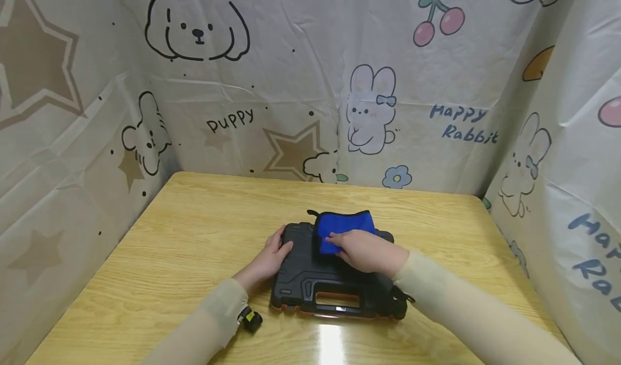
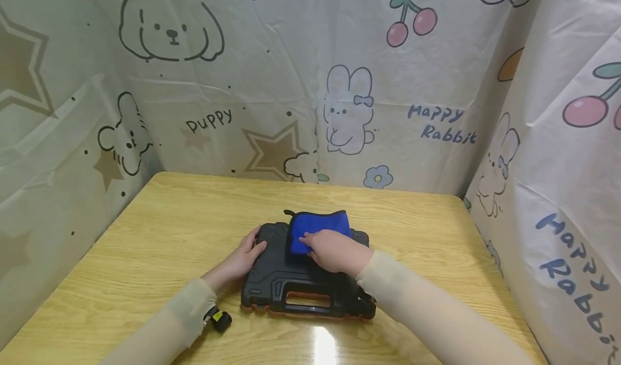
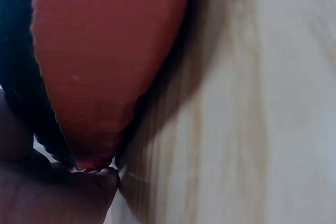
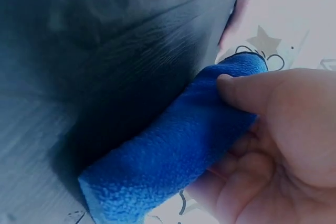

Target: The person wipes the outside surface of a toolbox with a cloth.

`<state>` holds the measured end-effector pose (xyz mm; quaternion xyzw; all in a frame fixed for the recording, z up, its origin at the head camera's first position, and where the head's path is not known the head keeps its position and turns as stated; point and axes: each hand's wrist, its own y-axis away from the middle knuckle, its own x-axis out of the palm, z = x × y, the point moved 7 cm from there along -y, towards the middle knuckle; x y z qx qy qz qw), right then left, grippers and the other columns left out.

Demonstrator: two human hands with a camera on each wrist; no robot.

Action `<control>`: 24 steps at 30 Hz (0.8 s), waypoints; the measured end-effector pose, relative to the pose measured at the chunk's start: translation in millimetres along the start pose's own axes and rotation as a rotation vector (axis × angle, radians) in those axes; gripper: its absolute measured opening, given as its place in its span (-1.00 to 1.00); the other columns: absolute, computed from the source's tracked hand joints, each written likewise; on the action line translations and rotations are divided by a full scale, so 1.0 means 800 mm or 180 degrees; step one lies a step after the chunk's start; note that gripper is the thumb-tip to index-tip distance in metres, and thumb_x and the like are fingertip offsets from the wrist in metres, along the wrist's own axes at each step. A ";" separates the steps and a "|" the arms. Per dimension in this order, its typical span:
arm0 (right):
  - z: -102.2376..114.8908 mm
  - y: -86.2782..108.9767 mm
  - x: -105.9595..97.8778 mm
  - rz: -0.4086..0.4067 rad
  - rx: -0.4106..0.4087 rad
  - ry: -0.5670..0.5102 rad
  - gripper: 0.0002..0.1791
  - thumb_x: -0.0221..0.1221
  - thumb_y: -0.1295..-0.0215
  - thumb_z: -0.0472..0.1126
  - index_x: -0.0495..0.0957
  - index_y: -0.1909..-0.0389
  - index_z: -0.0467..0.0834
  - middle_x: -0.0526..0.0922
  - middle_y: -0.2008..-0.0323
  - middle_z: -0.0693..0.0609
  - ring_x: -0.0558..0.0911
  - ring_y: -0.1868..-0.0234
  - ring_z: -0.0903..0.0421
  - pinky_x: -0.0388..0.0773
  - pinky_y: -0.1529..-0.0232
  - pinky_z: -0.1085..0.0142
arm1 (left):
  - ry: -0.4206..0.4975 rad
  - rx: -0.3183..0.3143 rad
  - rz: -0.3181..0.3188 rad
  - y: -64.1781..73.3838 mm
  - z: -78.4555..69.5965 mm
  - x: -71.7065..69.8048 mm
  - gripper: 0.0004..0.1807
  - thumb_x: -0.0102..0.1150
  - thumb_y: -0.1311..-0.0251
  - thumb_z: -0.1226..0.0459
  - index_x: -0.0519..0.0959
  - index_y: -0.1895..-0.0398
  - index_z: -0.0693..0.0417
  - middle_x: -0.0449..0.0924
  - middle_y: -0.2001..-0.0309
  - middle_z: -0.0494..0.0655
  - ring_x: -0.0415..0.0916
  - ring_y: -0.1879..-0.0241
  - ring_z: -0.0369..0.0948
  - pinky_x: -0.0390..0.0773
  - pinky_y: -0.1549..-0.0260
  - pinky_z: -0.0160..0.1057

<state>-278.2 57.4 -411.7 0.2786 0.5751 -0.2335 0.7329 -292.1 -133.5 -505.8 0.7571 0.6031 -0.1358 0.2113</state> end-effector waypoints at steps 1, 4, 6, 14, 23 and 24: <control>0.000 -0.003 0.000 0.0009 0.0022 0.0004 -0.54 0.16 -0.51 -0.27 0.50 -0.38 -0.23 0.53 -0.37 -0.18 0.61 -0.31 -0.11 0.52 -0.32 0.04 | 0.0012 0.0000 0.0012 0.000 0.000 0.001 -0.28 -0.22 -0.64 0.13 -0.17 -0.66 0.26 -0.18 -0.59 0.43 -0.10 -0.59 0.29 0.01 -0.54 0.21; 0.003 -0.013 0.001 0.0030 0.0081 0.0032 -0.52 0.14 -0.53 -0.25 0.48 -0.41 -0.20 0.51 -0.40 -0.16 0.58 -0.35 -0.09 0.50 -0.34 0.05 | 0.0046 -0.0001 0.0046 0.000 0.001 0.002 -0.28 -0.24 -0.64 0.14 -0.18 -0.66 0.26 -0.19 -0.60 0.42 -0.12 -0.60 0.28 -0.02 -0.55 0.21; 0.007 -0.020 0.003 0.0039 0.0091 0.0083 -0.51 0.14 -0.54 -0.23 0.46 -0.43 -0.20 0.49 -0.41 -0.16 0.55 -0.38 -0.08 0.48 -0.36 0.06 | 0.0043 -0.0009 0.0058 0.000 0.001 0.002 -0.29 -0.26 -0.65 0.14 -0.18 -0.66 0.25 -0.20 -0.60 0.41 -0.12 -0.60 0.29 -0.04 -0.55 0.22; 0.035 -0.032 0.013 0.0167 0.0047 0.0290 -0.50 0.10 -0.57 -0.19 0.42 -0.46 -0.19 0.47 -0.43 -0.15 0.49 -0.43 -0.07 0.46 -0.38 0.09 | -0.0076 0.0035 0.0052 0.000 -0.002 0.001 -0.32 -0.34 -0.67 0.15 -0.18 -0.65 0.30 -0.18 -0.59 0.45 -0.08 -0.57 0.34 0.00 -0.52 0.27; 0.089 0.010 0.030 0.0177 -0.0410 0.0942 -0.48 0.13 -0.56 -0.15 0.42 -0.47 -0.12 0.50 -0.42 -0.05 0.55 -0.38 0.04 0.56 -0.27 0.26 | -0.0091 0.0137 -0.0075 0.000 -0.003 0.001 -0.36 -0.33 -0.64 0.24 -0.11 -0.61 0.42 -0.12 -0.55 0.50 -0.12 -0.57 0.35 -0.05 -0.53 0.29; 0.096 0.015 0.032 0.0177 -0.0456 0.0986 -0.49 0.13 -0.56 -0.16 0.42 -0.47 -0.11 0.50 -0.42 -0.04 0.56 -0.37 0.05 0.56 -0.27 0.28 | -0.0087 0.0175 -0.0107 0.000 -0.003 0.000 -0.37 -0.33 -0.62 0.27 -0.09 -0.61 0.42 -0.10 -0.54 0.51 -0.11 -0.57 0.35 -0.05 -0.53 0.30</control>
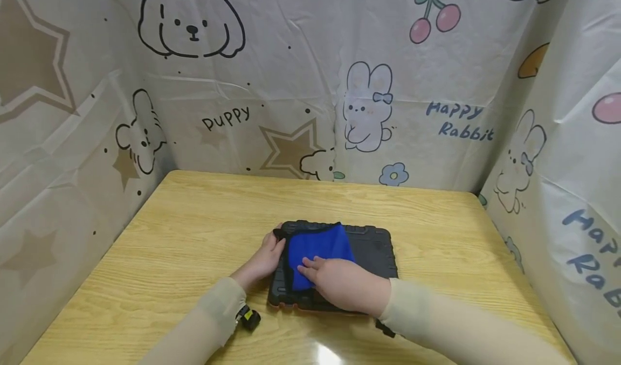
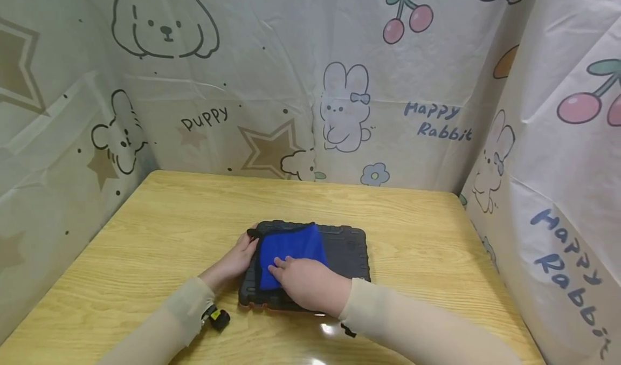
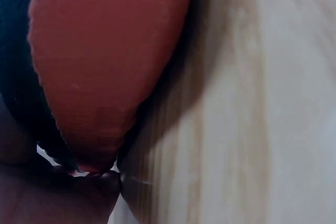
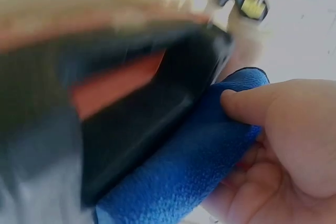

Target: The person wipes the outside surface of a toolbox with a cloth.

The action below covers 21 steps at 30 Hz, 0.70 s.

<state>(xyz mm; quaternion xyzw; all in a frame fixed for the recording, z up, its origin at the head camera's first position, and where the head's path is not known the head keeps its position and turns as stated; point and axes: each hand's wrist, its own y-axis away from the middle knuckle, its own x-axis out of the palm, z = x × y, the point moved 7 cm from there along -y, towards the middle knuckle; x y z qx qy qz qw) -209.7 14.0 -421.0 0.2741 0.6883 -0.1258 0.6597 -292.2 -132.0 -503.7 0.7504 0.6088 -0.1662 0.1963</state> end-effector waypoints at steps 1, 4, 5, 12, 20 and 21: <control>0.007 0.005 0.000 0.0004 -0.0047 0.0065 -0.48 0.13 -0.55 -0.18 0.42 -0.47 -0.10 0.50 -0.42 -0.03 0.56 -0.36 0.07 0.56 -0.27 0.30 | -0.0003 0.0025 -0.0026 0.000 -0.001 0.000 -0.37 -0.32 -0.62 0.27 -0.07 -0.61 0.40 -0.08 -0.54 0.52 -0.09 -0.56 0.36 -0.04 -0.52 0.30; 0.025 0.017 -0.001 -0.0009 -0.0150 0.0154 -0.48 0.13 -0.54 -0.23 0.42 -0.47 -0.08 0.50 -0.42 0.00 0.57 -0.35 0.10 0.55 -0.26 0.33 | -0.0032 0.0056 -0.0065 -0.001 -0.002 -0.001 -0.37 -0.29 -0.61 0.29 -0.04 -0.60 0.41 -0.04 -0.51 0.55 -0.05 -0.54 0.40 0.00 -0.51 0.32; 0.030 0.021 -0.002 -0.0011 -0.0187 0.0169 -0.48 0.14 -0.54 -0.24 0.42 -0.47 -0.08 0.50 -0.42 0.01 0.57 -0.35 0.10 0.56 -0.25 0.34 | -0.0032 0.0055 -0.0063 -0.002 -0.002 -0.001 -0.37 -0.28 -0.61 0.28 -0.05 -0.60 0.41 -0.03 -0.50 0.56 -0.03 -0.53 0.41 0.02 -0.50 0.32; 0.049 0.034 -0.004 -0.0020 -0.0434 0.0140 -0.44 0.17 -0.51 -0.25 0.40 -0.49 -0.05 0.47 -0.44 0.04 0.56 -0.36 0.13 0.54 -0.27 0.37 | 0.0064 -0.0053 0.0055 -0.003 0.000 0.000 -0.32 -0.29 -0.63 0.18 -0.12 -0.62 0.37 -0.10 -0.54 0.51 -0.07 -0.55 0.37 0.01 -0.52 0.28; 0.046 0.032 -0.005 -0.0073 -0.0348 -0.0028 -0.45 0.19 -0.50 -0.23 0.43 -0.47 -0.07 0.49 -0.42 0.03 0.57 -0.34 0.14 0.54 -0.27 0.35 | 0.0100 -0.0049 0.0084 -0.004 0.000 0.000 -0.31 -0.27 -0.61 0.19 -0.12 -0.61 0.39 -0.10 -0.55 0.51 -0.11 -0.56 0.37 -0.01 -0.53 0.27; 0.044 0.031 -0.006 -0.0082 -0.0317 -0.0061 -0.46 0.19 -0.50 -0.22 0.43 -0.47 -0.08 0.50 -0.42 0.03 0.57 -0.34 0.14 0.54 -0.27 0.35 | 0.0107 -0.0051 0.0082 -0.004 0.001 0.000 -0.31 -0.27 -0.62 0.19 -0.12 -0.61 0.38 -0.10 -0.55 0.51 -0.10 -0.56 0.36 -0.01 -0.53 0.27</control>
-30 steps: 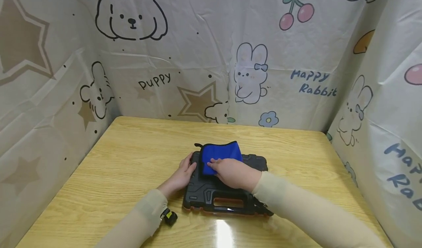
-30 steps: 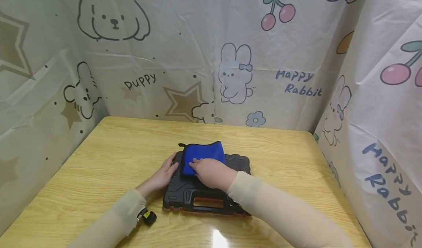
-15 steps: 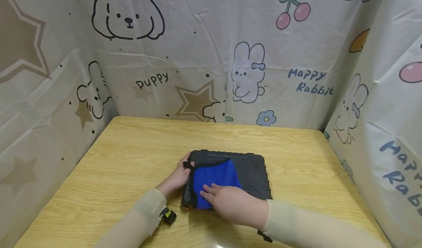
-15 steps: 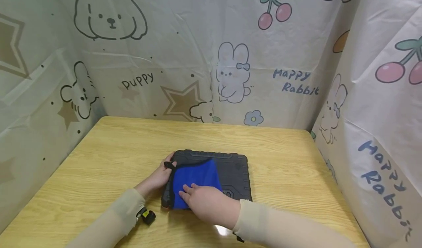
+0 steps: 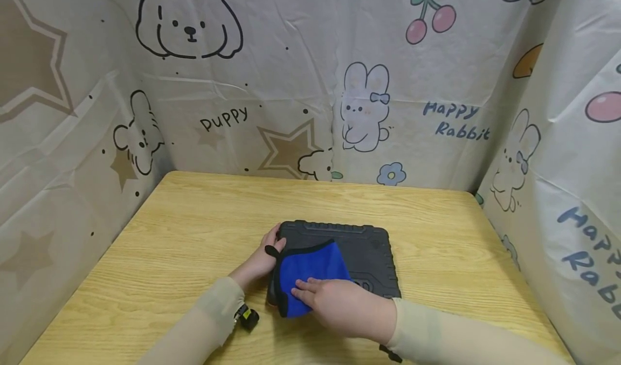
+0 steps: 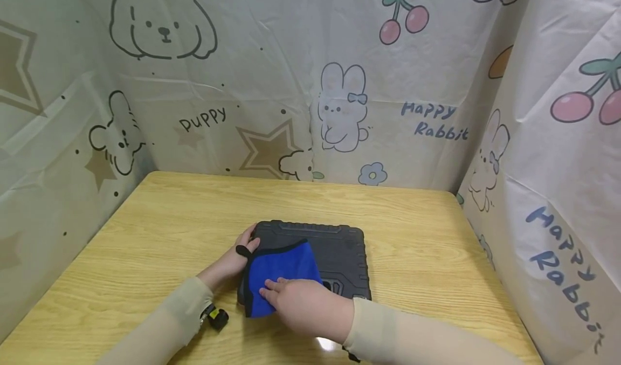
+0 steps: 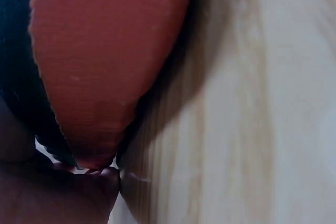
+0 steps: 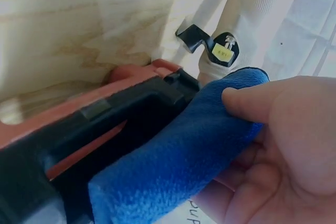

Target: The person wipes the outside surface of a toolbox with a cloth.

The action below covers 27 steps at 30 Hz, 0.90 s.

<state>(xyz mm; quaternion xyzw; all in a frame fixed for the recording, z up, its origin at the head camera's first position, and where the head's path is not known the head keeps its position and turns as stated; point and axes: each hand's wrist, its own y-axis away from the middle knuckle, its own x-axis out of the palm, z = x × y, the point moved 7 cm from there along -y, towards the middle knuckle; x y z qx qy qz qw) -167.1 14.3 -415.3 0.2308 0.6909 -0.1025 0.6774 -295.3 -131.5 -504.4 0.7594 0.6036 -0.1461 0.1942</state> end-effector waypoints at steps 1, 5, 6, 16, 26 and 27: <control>-0.002 -0.002 0.000 -0.0019 0.0030 -0.0014 -0.47 0.18 -0.50 -0.22 0.43 -0.46 -0.08 0.50 -0.41 0.03 0.58 -0.34 0.14 0.55 -0.26 0.35 | 0.0007 0.0003 -0.0015 0.000 0.001 -0.001 -0.32 -0.26 -0.62 0.20 -0.11 -0.61 0.39 -0.09 -0.54 0.52 -0.09 -0.56 0.37 0.00 -0.53 0.27; -0.016 -0.010 -0.001 -0.0044 0.0197 -0.0185 -0.49 0.17 -0.53 -0.17 0.45 -0.45 -0.09 0.51 -0.41 0.01 0.57 -0.35 0.11 0.55 -0.27 0.32 | 0.0180 -0.0101 -0.0058 -0.003 0.007 -0.002 -0.34 -0.24 -0.60 0.22 -0.06 -0.61 0.35 -0.08 -0.54 0.50 -0.12 -0.56 0.37 -0.06 -0.53 0.30; -0.019 -0.011 -0.001 -0.0058 0.0221 -0.0207 -0.49 0.17 -0.53 -0.15 0.45 -0.45 -0.09 0.52 -0.40 0.01 0.57 -0.35 0.11 0.56 -0.26 0.32 | 0.0236 -0.0145 -0.0060 -0.003 0.008 -0.003 -0.34 -0.23 -0.59 0.22 -0.05 -0.62 0.33 -0.08 -0.55 0.49 -0.13 -0.57 0.36 -0.08 -0.53 0.30; -0.046 -0.030 -0.006 0.0174 0.0535 -0.0426 -0.51 0.16 -0.53 -0.13 0.48 -0.43 -0.07 0.51 -0.42 0.01 0.54 -0.38 0.07 0.55 -0.29 0.24 | 0.0597 -0.0322 0.0067 -0.005 0.008 -0.004 -0.29 -0.21 -0.45 0.29 -0.05 -0.62 0.30 -0.16 -0.59 0.44 -0.23 -0.60 0.30 -0.21 -0.55 0.27; -0.082 -0.061 -0.009 0.0215 0.0808 -0.0540 -0.53 0.09 -0.55 -0.29 0.47 -0.43 -0.15 0.44 -0.46 -0.06 0.49 -0.43 0.04 0.49 -0.36 0.21 | 0.0593 -0.0148 0.0072 -0.007 0.004 -0.005 -0.35 -0.25 -0.56 0.24 -0.01 -0.59 0.39 -0.06 -0.58 0.43 -0.18 -0.61 0.26 -0.17 -0.57 0.22; -0.086 -0.064 -0.009 0.0205 0.0838 -0.0544 -0.53 0.08 -0.55 -0.29 0.48 -0.42 -0.15 0.44 -0.46 -0.06 0.49 -0.42 0.04 0.49 -0.35 0.21 | 0.0571 -0.0152 0.0069 -0.007 0.004 -0.005 -0.35 -0.26 -0.56 0.25 -0.01 -0.59 0.39 -0.06 -0.58 0.44 -0.18 -0.61 0.26 -0.18 -0.57 0.22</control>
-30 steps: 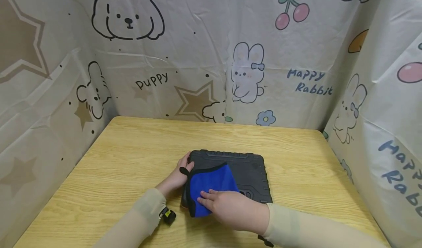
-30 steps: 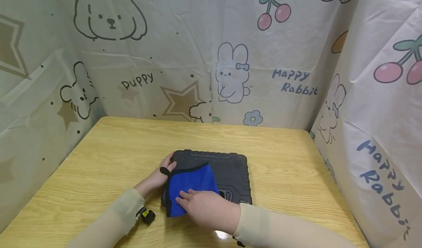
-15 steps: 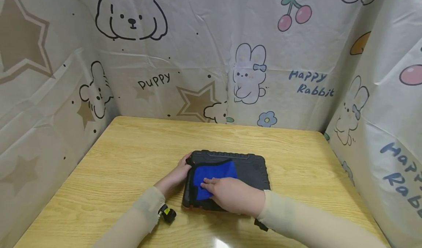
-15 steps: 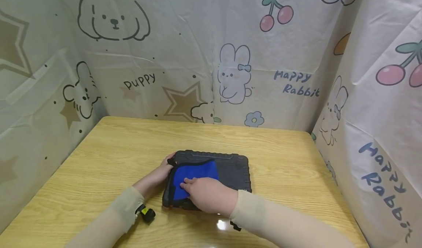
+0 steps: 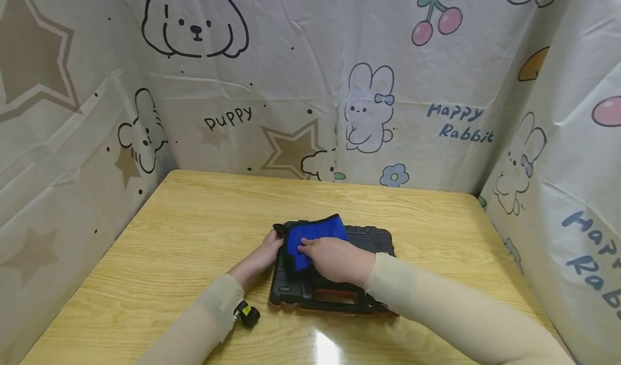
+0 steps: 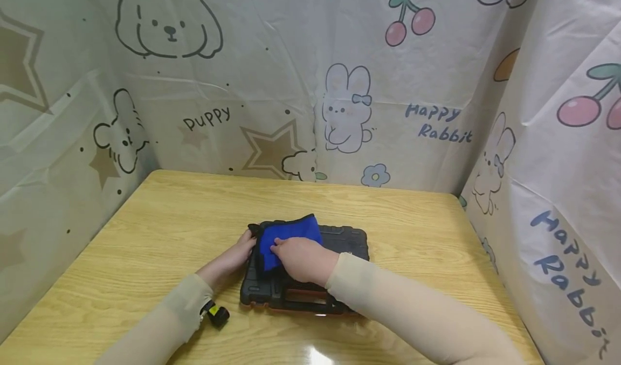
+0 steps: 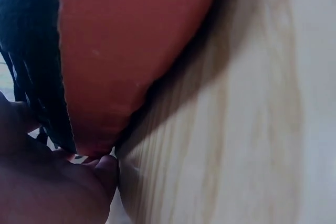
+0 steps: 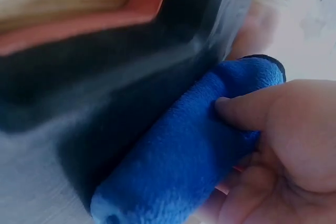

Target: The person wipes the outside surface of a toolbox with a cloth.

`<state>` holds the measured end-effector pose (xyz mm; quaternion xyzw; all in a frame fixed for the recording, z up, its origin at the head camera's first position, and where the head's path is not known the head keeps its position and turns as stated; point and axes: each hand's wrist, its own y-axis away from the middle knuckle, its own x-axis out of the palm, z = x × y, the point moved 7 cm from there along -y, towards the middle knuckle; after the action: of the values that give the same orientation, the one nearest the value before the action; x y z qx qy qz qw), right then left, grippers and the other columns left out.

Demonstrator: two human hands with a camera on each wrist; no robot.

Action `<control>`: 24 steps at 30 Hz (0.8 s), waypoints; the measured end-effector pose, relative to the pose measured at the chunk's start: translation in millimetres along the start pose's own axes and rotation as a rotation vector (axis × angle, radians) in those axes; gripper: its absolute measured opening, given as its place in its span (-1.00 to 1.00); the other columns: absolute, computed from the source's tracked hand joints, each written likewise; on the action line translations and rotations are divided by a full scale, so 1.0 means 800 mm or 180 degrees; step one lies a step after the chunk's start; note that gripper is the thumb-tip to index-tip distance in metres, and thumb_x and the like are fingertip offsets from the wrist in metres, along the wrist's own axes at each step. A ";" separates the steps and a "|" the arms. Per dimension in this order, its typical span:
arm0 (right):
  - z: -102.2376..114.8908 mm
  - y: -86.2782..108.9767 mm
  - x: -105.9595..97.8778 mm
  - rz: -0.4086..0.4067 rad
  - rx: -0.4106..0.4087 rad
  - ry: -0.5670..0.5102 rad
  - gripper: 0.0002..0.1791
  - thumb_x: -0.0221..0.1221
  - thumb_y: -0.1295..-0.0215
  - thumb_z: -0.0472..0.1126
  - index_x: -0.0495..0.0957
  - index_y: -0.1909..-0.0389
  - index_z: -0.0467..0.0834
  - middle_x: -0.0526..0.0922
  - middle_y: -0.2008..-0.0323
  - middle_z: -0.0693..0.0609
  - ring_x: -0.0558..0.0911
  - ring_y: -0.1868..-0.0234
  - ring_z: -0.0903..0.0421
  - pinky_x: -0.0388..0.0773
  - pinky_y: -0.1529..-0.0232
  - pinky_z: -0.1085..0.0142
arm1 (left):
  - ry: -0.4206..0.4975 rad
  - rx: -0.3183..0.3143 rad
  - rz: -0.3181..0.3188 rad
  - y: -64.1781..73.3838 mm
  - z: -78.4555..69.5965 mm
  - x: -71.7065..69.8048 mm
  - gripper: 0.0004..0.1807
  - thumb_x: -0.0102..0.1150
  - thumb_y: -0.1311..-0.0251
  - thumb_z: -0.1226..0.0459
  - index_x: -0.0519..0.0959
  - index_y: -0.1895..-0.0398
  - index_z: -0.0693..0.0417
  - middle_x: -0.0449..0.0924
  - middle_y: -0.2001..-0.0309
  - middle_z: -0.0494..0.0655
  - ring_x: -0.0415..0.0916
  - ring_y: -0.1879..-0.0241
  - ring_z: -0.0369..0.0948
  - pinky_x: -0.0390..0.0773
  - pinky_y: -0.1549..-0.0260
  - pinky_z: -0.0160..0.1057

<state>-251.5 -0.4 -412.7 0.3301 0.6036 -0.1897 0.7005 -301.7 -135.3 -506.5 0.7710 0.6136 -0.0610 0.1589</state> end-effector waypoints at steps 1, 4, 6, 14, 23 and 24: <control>-0.003 -0.004 -0.001 -0.0007 0.0024 -0.0012 -0.54 0.07 -0.55 -0.30 0.48 -0.42 -0.16 0.45 -0.45 -0.07 0.50 -0.42 0.04 0.49 -0.36 0.21 | -0.0027 -0.0016 0.0008 0.000 0.000 0.000 -0.35 -0.28 -0.55 0.25 -0.02 -0.59 0.38 -0.08 -0.58 0.44 -0.19 -0.61 0.27 -0.19 -0.57 0.23; -0.012 -0.017 -0.003 -0.0028 0.0082 -0.0028 -0.54 0.05 -0.56 -0.29 0.47 -0.42 -0.17 0.45 -0.45 -0.07 0.50 -0.42 0.03 0.46 -0.38 0.20 | -0.0097 -0.0041 0.0037 0.001 0.001 0.000 -0.35 -0.33 -0.54 0.27 -0.04 -0.60 0.37 -0.13 -0.58 0.46 -0.22 -0.60 0.29 -0.22 -0.56 0.25; -0.016 -0.025 -0.004 -0.0035 0.0101 -0.0029 -0.54 0.03 -0.57 -0.29 0.47 -0.43 -0.17 0.44 -0.45 -0.08 0.49 -0.43 0.02 0.43 -0.40 0.19 | -0.0066 -0.0063 0.0058 0.002 0.002 0.000 -0.35 -0.34 -0.54 0.28 -0.05 -0.61 0.33 -0.15 -0.59 0.43 -0.23 -0.60 0.28 -0.21 -0.56 0.26; -0.014 -0.035 -0.001 -0.0069 0.0046 0.0095 -0.53 -0.03 -0.60 -0.30 0.42 -0.46 -0.17 0.42 -0.47 -0.11 0.46 -0.45 -0.03 0.43 -0.42 0.15 | 0.0104 -0.0108 0.0144 0.002 0.003 0.000 -0.36 -0.35 -0.56 0.26 -0.06 -0.63 0.27 -0.15 -0.60 0.36 -0.26 -0.62 0.24 -0.16 -0.57 0.23; 0.027 -0.005 0.011 -0.0027 -0.0306 0.0552 -0.49 0.02 -0.58 -0.29 0.38 -0.49 -0.15 0.40 -0.48 -0.09 0.47 -0.45 -0.02 0.48 -0.37 0.23 | 0.0107 -0.0089 0.0170 0.009 0.000 0.000 -0.35 -0.35 -0.62 0.15 -0.06 -0.63 0.27 -0.19 -0.61 0.37 -0.30 -0.62 0.26 -0.23 -0.55 0.28; 0.033 0.000 0.013 -0.0023 -0.0366 0.0627 -0.49 0.03 -0.58 -0.29 0.37 -0.50 -0.14 0.40 -0.48 -0.07 0.47 -0.45 0.00 0.48 -0.37 0.25 | 0.0120 -0.0093 0.0177 0.013 -0.004 0.000 -0.35 -0.37 -0.64 0.14 -0.06 -0.63 0.27 -0.20 -0.61 0.38 -0.31 -0.62 0.27 -0.25 -0.55 0.30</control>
<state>-230.1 -17.4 -421.5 0.3042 0.6806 -0.1240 0.6549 -291.9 -136.0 -501.7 0.7864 0.5957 -0.0331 0.1602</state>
